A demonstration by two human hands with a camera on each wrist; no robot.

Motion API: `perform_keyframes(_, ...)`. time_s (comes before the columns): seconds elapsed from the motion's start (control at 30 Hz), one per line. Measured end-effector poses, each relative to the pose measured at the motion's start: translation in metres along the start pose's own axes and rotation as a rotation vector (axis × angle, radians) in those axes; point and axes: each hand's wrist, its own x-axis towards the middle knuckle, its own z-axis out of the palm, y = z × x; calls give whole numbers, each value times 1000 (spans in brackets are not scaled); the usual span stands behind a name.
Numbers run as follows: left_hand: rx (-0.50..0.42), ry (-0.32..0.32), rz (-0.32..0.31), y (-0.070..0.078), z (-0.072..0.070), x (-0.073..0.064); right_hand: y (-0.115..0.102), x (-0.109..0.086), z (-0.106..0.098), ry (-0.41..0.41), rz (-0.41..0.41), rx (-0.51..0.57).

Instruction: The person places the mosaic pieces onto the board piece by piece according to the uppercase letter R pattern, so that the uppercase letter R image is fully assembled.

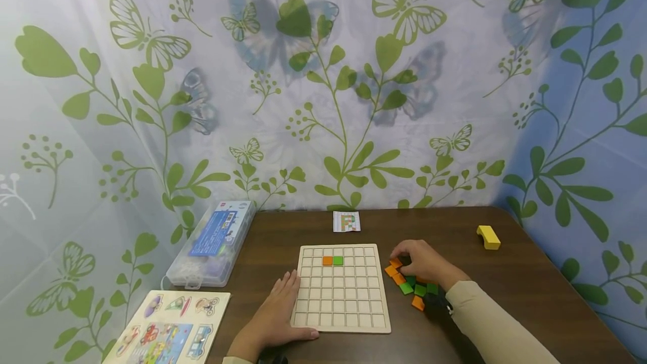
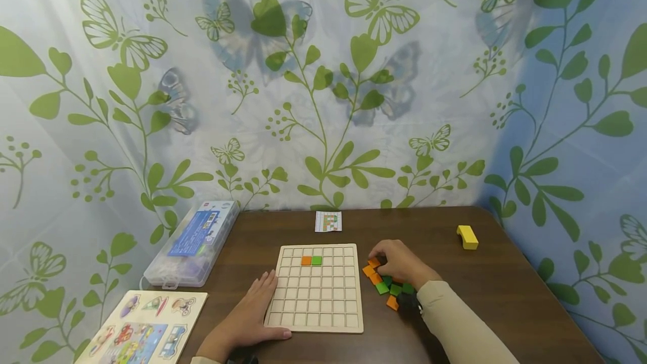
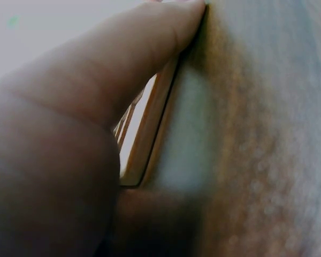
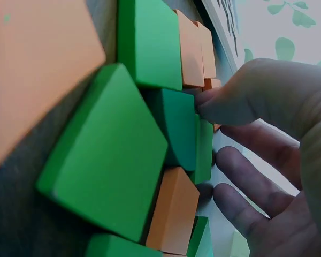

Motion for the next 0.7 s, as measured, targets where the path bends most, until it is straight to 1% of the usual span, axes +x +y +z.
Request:
perform_keyframes(0.23,4,-2,-4,1,-1,1,-1,1,0,-1,-68,-43)
perform_keyframes(0.4,9,-2,-3,0,0,0,-1,1,0,-10,-97,-72)
perform_keyframes(0.53,5,-2,-2,1,0,-1,0,1,2,-10,-112,-96)
perform_keyframes(0.7,6,0,1,1,-1,0,2,2,3,-3,-95,-123)
